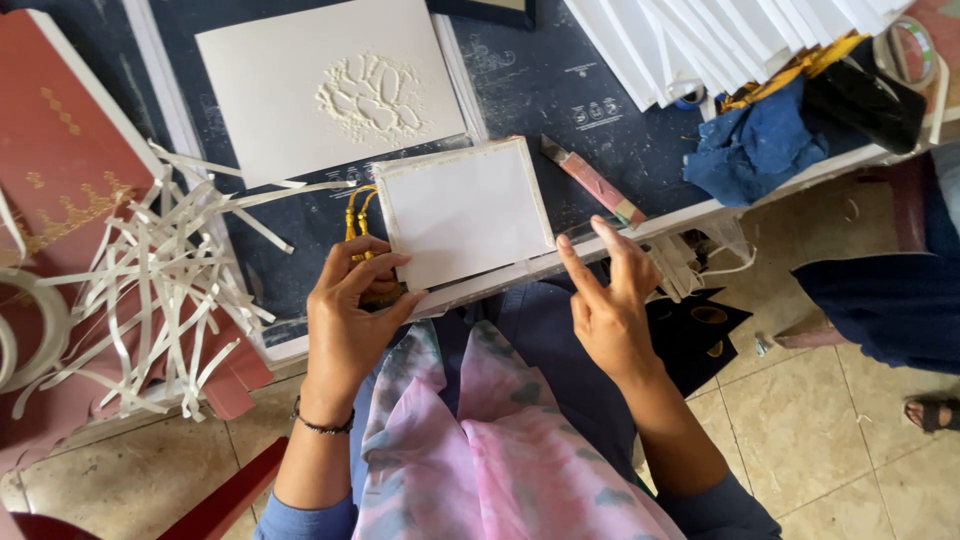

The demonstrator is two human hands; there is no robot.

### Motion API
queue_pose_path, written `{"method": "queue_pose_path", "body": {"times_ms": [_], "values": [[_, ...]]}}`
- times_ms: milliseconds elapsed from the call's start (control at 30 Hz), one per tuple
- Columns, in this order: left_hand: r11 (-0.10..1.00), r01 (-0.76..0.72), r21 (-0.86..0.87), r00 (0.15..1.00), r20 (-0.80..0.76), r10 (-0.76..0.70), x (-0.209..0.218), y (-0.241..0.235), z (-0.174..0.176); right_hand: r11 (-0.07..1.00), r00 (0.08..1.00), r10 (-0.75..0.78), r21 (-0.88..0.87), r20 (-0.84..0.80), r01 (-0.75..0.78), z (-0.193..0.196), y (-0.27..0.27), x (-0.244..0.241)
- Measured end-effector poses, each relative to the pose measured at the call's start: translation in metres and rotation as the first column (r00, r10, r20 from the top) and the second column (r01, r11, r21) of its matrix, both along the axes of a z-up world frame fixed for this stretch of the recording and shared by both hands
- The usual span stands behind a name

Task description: Assembling invitation cards by aligning paper inserts and attaching decorative tassels using a small hand tool.

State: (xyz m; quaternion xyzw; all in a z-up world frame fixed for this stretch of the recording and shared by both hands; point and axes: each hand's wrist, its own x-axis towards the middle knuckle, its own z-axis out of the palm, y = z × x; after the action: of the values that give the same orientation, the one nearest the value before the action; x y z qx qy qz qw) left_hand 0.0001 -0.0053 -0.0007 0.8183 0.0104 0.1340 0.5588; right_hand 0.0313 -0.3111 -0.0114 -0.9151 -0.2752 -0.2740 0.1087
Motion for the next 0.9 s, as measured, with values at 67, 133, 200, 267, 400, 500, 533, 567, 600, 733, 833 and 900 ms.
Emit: {"method": "queue_pose_path", "body": {"times_ms": [67, 133, 200, 267, 400, 500, 533, 567, 600, 733, 833, 900], "values": [[1.000, -0.013, 0.004, 1.000, 0.002, 0.013, 0.000, -0.002, 0.003, 1.000, 1.000, 0.016, 0.014, -0.006, -0.016, 0.002, 0.005, 0.000], [1.000, -0.027, 0.010, 1.000, 0.005, 0.027, -0.001, -0.003, 0.003, 0.999, 0.999, 0.034, 0.030, -0.011, -0.033, 0.001, 0.015, -0.004], [0.999, -0.031, 0.011, 1.000, 0.005, 0.031, 0.000, -0.003, 0.001, 1.000, 1.000, -0.004, -0.021, -0.019, 0.004, -0.001, 0.029, -0.007], [0.999, -0.038, 0.014, 0.999, -0.002, 0.038, 0.000, -0.003, 0.003, 1.000, 0.999, 0.022, 0.000, -0.049, -0.022, -0.006, 0.047, -0.013], [1.000, -0.024, -0.001, 1.000, -0.012, 0.024, -0.001, -0.003, 0.003, 0.996, 0.993, 0.090, 0.023, -0.077, -0.089, -0.013, 0.083, -0.025], [0.999, -0.009, 0.039, 1.000, -0.003, 0.009, -0.001, -0.001, -0.001, 0.989, 0.986, 0.145, 0.019, -0.083, -0.144, -0.013, 0.113, -0.031], [0.999, -0.007, 0.040, 1.000, -0.002, 0.007, -0.002, -0.001, -0.001, 0.990, 0.986, 0.144, 0.020, -0.082, -0.143, -0.011, 0.120, -0.032], [0.999, -0.015, 0.049, 1.000, 0.015, 0.014, -0.001, -0.001, -0.002, 0.986, 0.982, 0.163, 0.034, -0.091, -0.160, -0.010, 0.127, -0.033], [0.998, -0.023, 0.059, 0.999, 0.032, 0.021, -0.001, -0.002, -0.002, 0.983, 0.978, 0.182, 0.049, -0.099, -0.178, -0.008, 0.134, -0.033], [0.999, -0.011, 0.047, 0.999, 0.041, 0.009, -0.001, -0.002, 0.002, 0.989, 0.986, 0.145, -0.003, -0.086, -0.146, -0.011, 0.119, -0.032], [0.999, 0.025, 0.027, 0.999, 0.022, -0.026, -0.002, -0.001, 0.003, 0.995, 0.991, 0.097, -0.005, -0.091, -0.098, -0.010, 0.084, -0.027], [1.000, -0.002, 0.022, 1.000, 0.003, 0.002, -0.002, -0.002, 0.005, 0.999, 0.994, 0.004, 0.038, -0.111, 0.000, -0.007, 0.056, -0.022]]}}
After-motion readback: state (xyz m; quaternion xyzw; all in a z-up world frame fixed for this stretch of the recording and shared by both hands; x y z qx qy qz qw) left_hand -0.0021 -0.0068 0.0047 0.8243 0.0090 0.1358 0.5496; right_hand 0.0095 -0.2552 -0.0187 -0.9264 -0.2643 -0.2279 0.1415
